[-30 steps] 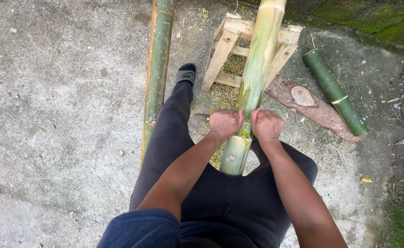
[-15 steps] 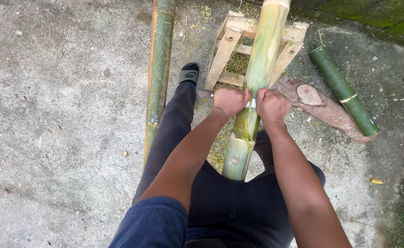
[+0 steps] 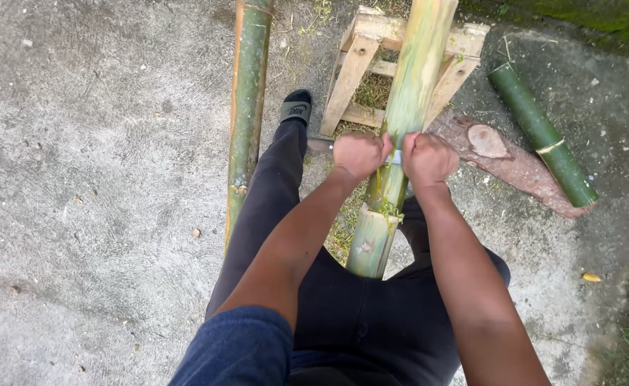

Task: Scraping the outer layer of a bamboo pole using a knife while straddling the pole for stability.

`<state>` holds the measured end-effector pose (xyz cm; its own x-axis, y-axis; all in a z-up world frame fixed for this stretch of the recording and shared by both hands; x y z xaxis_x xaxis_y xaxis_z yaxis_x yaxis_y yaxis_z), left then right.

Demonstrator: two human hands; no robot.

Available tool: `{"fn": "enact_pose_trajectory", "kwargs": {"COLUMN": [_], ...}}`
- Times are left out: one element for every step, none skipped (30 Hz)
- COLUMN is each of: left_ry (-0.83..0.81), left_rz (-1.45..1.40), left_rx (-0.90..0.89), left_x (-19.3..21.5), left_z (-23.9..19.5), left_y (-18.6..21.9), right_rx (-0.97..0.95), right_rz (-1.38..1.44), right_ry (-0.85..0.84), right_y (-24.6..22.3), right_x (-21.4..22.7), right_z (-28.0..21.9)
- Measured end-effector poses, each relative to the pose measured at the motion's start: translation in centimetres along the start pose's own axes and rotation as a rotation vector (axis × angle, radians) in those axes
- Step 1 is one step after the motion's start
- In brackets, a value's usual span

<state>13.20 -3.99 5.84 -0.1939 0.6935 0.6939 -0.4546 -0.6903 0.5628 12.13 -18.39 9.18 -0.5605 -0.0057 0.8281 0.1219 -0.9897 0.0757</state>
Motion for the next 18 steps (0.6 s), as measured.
{"fn": "enact_pose_trajectory", "kwargs": {"left_ry": [-0.004, 0.018, 0.055, 0.065, 0.030, -0.004, -0.004, 0.022, 0.040, 0.031, 0.058, 0.086, 0.096, 0.100, 0.093, 0.091, 0.101, 0.112], "left_rz": [-0.006, 0.015, 0.045, 0.048, 0.012, -0.024, -0.022, -0.047, -0.074, -0.074, -0.028, 0.018, 0.021, -0.001, -0.028, -0.029, -0.025, -0.020], "left_rx": [-0.003, -0.031, -0.061, -0.066, -0.057, -0.048, -0.045, -0.038, -0.030, -0.026, -0.059, -0.093, -0.091, -0.096, -0.097, -0.089, -0.081, -0.073], "left_x": [0.2, 0.6, 1.0, 0.9, 0.8, 0.7, 0.4, 0.3, 0.2, 0.3, 0.5, 0.7, 0.9, 1.1, 1.3, 1.4, 1.6, 1.8], "left_z": [-0.5, -0.9, -0.6, -0.3, -1.2, -2.2, -1.4, -0.6, 0.0, -0.1, -0.1, 0.0, 0.1, 0.1, -0.6, -0.7, -0.5, -0.2], "left_y": [0.3, 0.8, 0.9, 0.8, 0.9, 1.1, 0.6, 0.2, -0.2, -0.2, 0.2, 0.6, 0.5, 0.5, 0.8, 0.9, 0.9, 0.9], "right_rx": [-0.004, -0.001, 0.010, 0.014, -0.001, -0.016, -0.014, 0.000, 0.009, 0.004, 0.011, 0.017, 0.025, 0.026, 0.022, 0.025, 0.021, 0.016], "right_rz": [-0.006, -0.008, -0.004, -0.005, 0.009, 0.023, 0.026, 0.024, 0.021, 0.023, 0.029, 0.034, 0.037, 0.022, 0.006, 0.008, 0.031, 0.054], "right_ry": [-0.003, 0.023, 0.063, 0.074, 0.021, -0.033, -0.035, 0.013, 0.054, 0.045, 0.031, 0.016, 0.023, 0.038, 0.040, 0.033, 0.037, 0.042], "right_y": [0.0, 0.0, -0.1, 0.0, 0.1, 0.1, 0.1, 0.1, 0.1, 0.0, 0.1, 0.1, 0.1, 0.0, -0.1, -0.1, -0.1, 0.0], "right_x": [0.4, 0.9, 1.0, 0.7, 0.6, 0.5, 0.0, -0.1, -0.1, 0.0, 0.1, 0.2, 0.1, 0.1, 0.3, 0.3, 0.2, 0.1], "right_z": [-0.5, -0.9, -0.6, -0.4, -1.3, -2.2, -1.4, -0.5, 0.1, -0.1, -0.1, -0.2, 0.0, 0.2, -0.4, -0.6, -0.4, -0.2]}}
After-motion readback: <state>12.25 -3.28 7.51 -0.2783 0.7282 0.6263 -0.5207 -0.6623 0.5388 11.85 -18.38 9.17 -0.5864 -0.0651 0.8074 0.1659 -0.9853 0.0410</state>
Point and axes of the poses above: each hand's wrist, its own z-axis towards the middle knuckle, its own x-axis out of the back of the hand, y = z × x, the point moved 6 cm from there along z, towards the middle knuckle, and after that the axes turned 14 degrees about -z, right-handed, at the moved point
